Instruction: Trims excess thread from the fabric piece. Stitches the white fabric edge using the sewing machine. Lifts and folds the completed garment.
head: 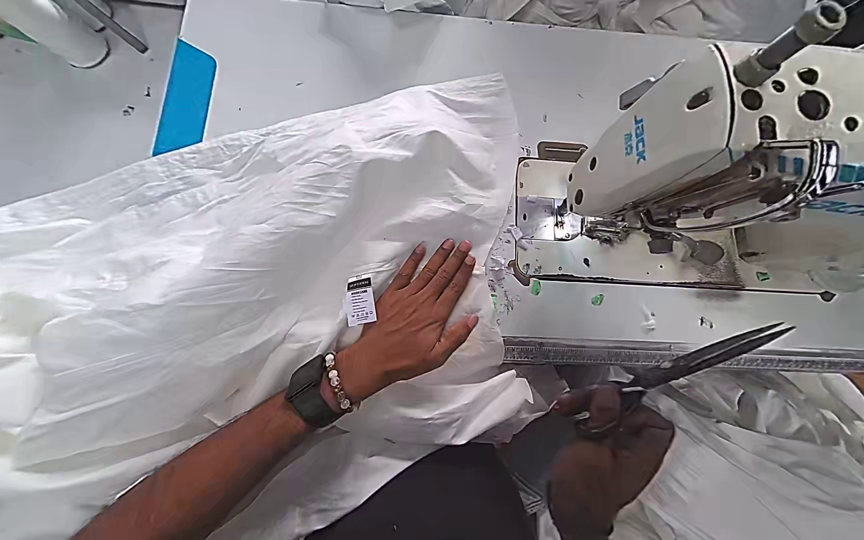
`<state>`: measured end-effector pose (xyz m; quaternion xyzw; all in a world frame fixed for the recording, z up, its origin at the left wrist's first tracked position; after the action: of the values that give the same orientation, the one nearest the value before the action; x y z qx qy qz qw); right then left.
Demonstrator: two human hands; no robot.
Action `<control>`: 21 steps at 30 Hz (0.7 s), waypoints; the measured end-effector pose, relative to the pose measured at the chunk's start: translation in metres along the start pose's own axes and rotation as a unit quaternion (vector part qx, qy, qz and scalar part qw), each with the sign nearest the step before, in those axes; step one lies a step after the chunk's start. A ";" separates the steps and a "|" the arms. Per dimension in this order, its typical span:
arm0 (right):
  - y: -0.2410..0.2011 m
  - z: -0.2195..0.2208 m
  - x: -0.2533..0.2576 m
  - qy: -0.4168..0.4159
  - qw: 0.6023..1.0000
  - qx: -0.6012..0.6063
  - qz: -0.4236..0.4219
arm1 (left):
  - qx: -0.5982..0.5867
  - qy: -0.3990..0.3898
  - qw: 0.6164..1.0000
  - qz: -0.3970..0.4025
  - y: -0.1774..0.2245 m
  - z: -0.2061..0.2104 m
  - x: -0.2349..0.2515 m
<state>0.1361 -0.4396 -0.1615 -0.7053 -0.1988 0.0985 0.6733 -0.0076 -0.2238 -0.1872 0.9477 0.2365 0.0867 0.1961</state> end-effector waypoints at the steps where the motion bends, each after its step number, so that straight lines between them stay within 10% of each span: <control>1: -0.004 -0.017 0.027 0.007 0.997 -0.073 -0.017 | -0.095 -0.030 0.995 -0.004 0.016 -0.003 -0.003; 5: -0.012 -0.079 0.148 -0.086 0.880 -0.460 0.084 | -0.491 -0.174 0.846 0.113 0.082 -0.024 0.003; 11: -0.031 -0.069 0.210 -0.213 0.662 -0.711 0.104 | -0.127 0.042 0.988 -0.080 -0.003 -0.112 0.119; 16: -0.059 0.004 0.140 -0.107 0.743 -0.641 -0.158 | 0.012 0.053 0.984 -0.170 -0.076 -0.078 0.225; 21: 0.004 -0.009 0.152 -0.090 0.825 -0.548 -0.100 | 0.033 0.137 0.980 -0.139 -0.094 -0.046 0.234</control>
<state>0.2777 -0.3854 -0.1455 -0.9226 -0.3489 -0.0318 0.1612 0.1458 -0.0195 -0.1676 0.8906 0.3933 0.1798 0.1406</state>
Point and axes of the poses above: each hand's wrist, its own x-axis towards the middle knuckle, its own z-axis out of the palm, y = z × x, the point moved 5 cm from there along x, towards the middle knuckle, and after that the axes turned 1 degree about y, right-handed, at the moved point
